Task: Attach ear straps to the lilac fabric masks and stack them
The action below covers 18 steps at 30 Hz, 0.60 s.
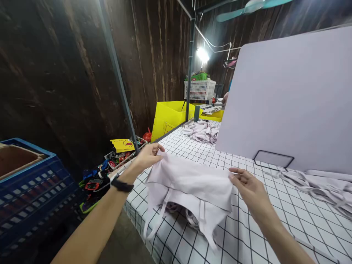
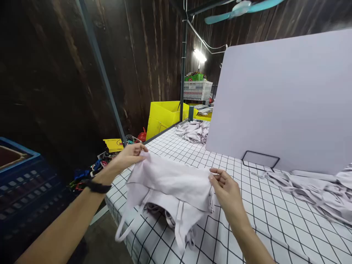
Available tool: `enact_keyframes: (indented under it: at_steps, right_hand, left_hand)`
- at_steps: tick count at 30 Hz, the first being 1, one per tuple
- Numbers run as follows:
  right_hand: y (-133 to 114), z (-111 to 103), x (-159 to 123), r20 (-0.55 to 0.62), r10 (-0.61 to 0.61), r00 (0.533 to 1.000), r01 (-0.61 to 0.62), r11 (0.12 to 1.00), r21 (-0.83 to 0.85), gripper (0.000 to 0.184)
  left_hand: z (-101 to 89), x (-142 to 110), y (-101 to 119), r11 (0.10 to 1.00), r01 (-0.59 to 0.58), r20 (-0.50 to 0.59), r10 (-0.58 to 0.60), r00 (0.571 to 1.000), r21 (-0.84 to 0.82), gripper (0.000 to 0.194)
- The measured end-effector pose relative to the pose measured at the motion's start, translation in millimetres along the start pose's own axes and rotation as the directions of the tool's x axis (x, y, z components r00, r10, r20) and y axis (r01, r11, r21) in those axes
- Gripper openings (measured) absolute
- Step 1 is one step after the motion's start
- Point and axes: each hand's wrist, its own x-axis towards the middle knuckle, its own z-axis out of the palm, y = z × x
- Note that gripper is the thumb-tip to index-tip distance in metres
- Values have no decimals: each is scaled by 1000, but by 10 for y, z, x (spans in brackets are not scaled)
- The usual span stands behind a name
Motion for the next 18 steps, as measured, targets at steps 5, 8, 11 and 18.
enact_keyframes:
  at_steps: [5, 8, 11, 18]
  right_hand:
    - [319, 131, 378, -80, -35, 996, 17, 976, -219, 29]
    - [377, 173, 534, -120, -54, 991, 20, 964, -266, 19]
    - [392, 254, 613, -115, -55, 992, 13, 940, -341, 15]
    - [693, -508, 581, -144, -40, 989, -48, 827, -561, 21]
  left_hand:
    - [380, 518, -499, 993, 81, -36, -78, 996, 90, 33]
    - [501, 654, -555, 980, 72, -67, -61, 996, 184, 35]
    - [607, 685, -490, 961, 45, -69, -27, 997, 272, 29]
    - [514, 672, -828, 822, -209, -23, 261, 965, 530, 23]
